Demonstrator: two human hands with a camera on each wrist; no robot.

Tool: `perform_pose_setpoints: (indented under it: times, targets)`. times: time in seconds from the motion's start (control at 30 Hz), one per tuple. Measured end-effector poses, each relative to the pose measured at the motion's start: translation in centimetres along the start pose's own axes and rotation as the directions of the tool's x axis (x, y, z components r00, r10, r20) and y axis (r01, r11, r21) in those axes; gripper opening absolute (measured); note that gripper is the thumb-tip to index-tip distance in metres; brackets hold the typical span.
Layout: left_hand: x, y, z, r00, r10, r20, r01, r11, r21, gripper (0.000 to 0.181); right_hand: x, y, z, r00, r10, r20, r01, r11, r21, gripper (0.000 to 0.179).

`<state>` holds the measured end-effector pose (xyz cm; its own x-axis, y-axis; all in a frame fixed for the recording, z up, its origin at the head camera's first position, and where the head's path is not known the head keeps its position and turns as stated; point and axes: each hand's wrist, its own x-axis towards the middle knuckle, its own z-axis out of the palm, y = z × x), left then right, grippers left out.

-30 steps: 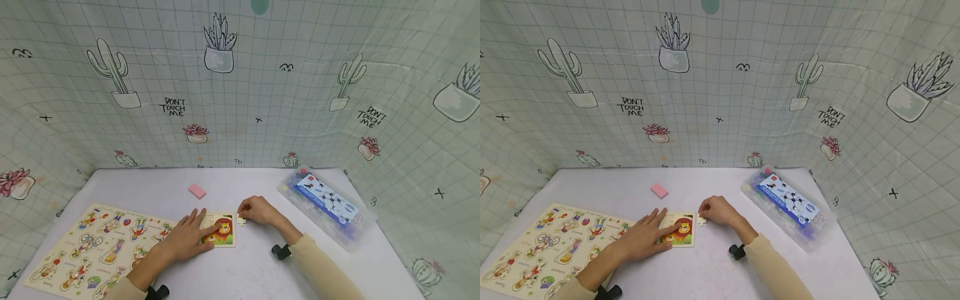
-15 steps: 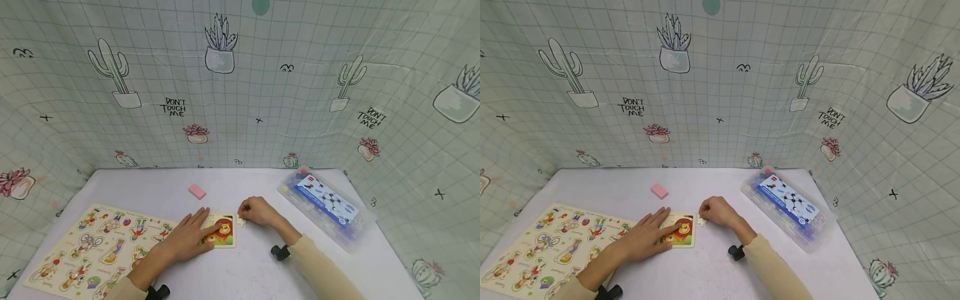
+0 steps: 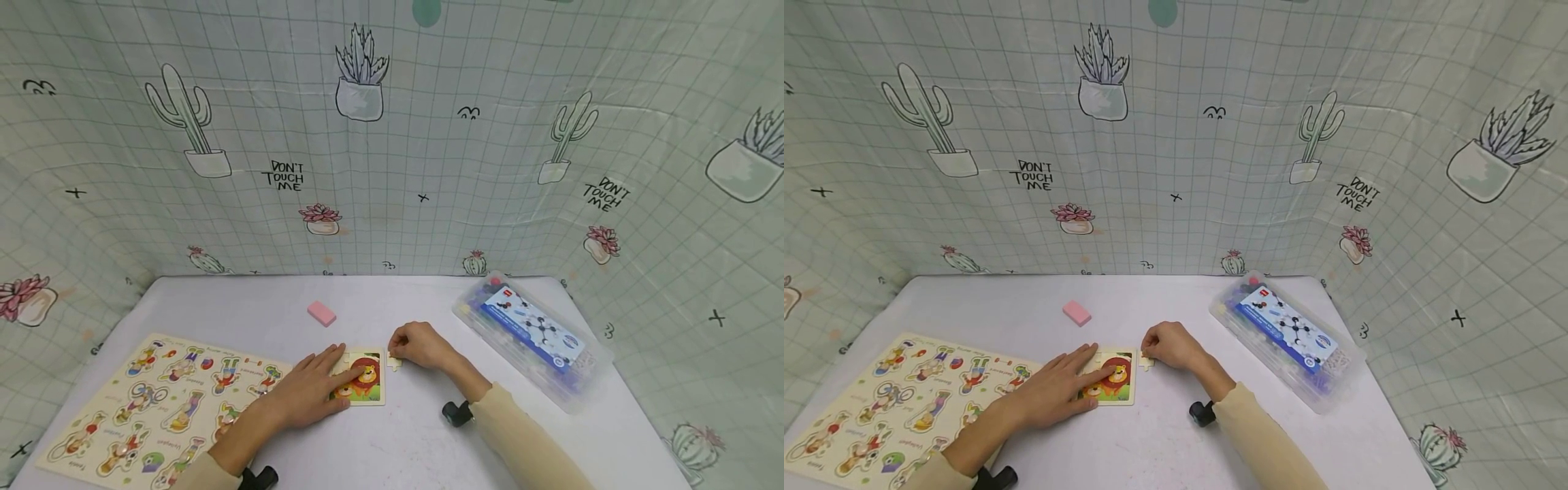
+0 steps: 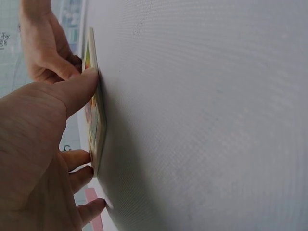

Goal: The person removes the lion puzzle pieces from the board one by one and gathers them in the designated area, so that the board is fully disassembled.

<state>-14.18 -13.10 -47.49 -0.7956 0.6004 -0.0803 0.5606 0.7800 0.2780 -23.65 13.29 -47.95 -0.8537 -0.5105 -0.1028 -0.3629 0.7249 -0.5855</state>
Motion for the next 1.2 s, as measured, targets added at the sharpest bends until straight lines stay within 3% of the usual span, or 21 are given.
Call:
perform_pose_setpoints:
  times: [0.37,0.7,0.93,1.2]
  targets:
    - [0.4,0.5,0.3,1.000,-0.025,-0.012,0.025,0.999,-0.042,0.054,-0.1,0.0,-0.2,1.000,-0.030,0.002,0.030,1.000,0.001,0.006]
    - [0.6,0.8,0.5,0.998,-0.056,-0.007,0.055,0.998,-0.028,0.056,0.2,-0.5,-0.2,0.999,-0.041,0.016,0.041,0.999,0.024,0.005]
    - [0.7,1.1,0.7,0.998,-0.070,0.001,0.070,0.996,-0.047,0.056,0.9,-2.0,0.1,0.998,-0.068,0.011,0.067,0.997,0.044,0.011]
    - [0.9,1.0,0.7,0.997,-0.080,0.007,0.080,0.997,-0.003,0.055,1.7,-4.2,1.3,0.989,-0.121,0.083,0.122,0.992,-0.005,0.022]
